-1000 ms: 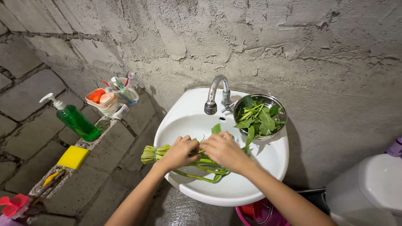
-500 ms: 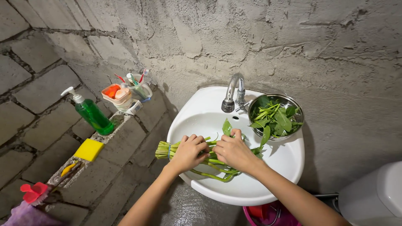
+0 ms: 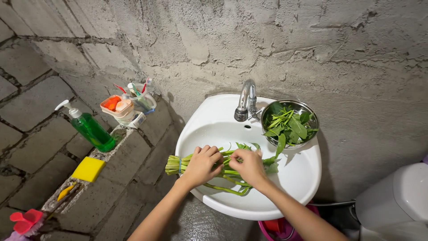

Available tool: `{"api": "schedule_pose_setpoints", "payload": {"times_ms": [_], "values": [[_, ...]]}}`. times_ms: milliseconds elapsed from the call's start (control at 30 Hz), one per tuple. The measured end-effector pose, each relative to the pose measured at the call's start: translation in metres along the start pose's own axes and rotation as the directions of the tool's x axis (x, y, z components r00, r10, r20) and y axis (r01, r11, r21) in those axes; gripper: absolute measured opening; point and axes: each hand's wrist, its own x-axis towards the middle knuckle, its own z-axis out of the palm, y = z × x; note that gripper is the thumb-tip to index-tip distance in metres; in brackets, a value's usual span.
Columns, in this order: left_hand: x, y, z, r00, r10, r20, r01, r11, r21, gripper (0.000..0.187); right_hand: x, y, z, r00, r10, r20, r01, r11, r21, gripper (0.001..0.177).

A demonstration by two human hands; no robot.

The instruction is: The person plucks leaves and tender stems from a bundle of green leafy vegetables by hand, placing the plucked pieces into a metal bowl in a sink.

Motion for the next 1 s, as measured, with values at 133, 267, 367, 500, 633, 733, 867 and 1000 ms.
{"api": "schedule_pose_setpoints", "payload": {"times_ms": [133,267,367,500,633,733,867,1000], "values": [[-0.003,-0.004,0.001,1.000,0.010,0.008,-0.010,1.000,0.002,0.017,0.004,0.015,0.016,0.739,0.545,0.397,-0.567,0.184,0.803,0.014],[-0.003,-0.004,0.002,0.998,0.035,0.047,-0.034,0.999,-0.020,0.018,0.020,0.017,-0.029,0.790,0.548,0.275,-0.468,0.248,0.848,0.023],[-0.002,-0.009,-0.007,0.997,0.038,0.062,-0.031,0.994,-0.105,0.016,0.050,0.027,-0.082,0.909,0.398,-0.122,-0.333,0.872,0.359,0.026],[-0.004,-0.009,-0.019,0.997,0.065,0.050,-0.054,0.980,-0.190,0.017,0.074,0.035,-0.119,0.903,-0.220,-0.369,-0.049,0.801,-0.596,0.039],[-0.001,-0.015,-0.026,0.997,0.020,0.069,0.000,0.963,-0.269,0.016,0.054,0.021,-0.088,0.974,-0.154,-0.168,0.143,0.987,-0.076,0.021],[-0.001,-0.016,-0.023,0.998,-0.010,0.055,0.027,0.946,-0.322,0.015,0.020,-0.015,-0.046,0.967,-0.011,0.253,-0.094,0.912,0.400,0.031],[-0.005,-0.013,-0.025,0.994,-0.041,0.102,0.069,0.955,-0.287,0.015,0.017,-0.024,-0.012,0.897,0.124,0.425,-0.294,0.883,0.364,0.034],[-0.014,-0.006,-0.028,0.998,-0.034,0.043,0.040,0.987,-0.153,0.026,0.021,-0.003,0.002,0.882,0.135,0.452,-0.377,0.777,0.503,0.023]]}}
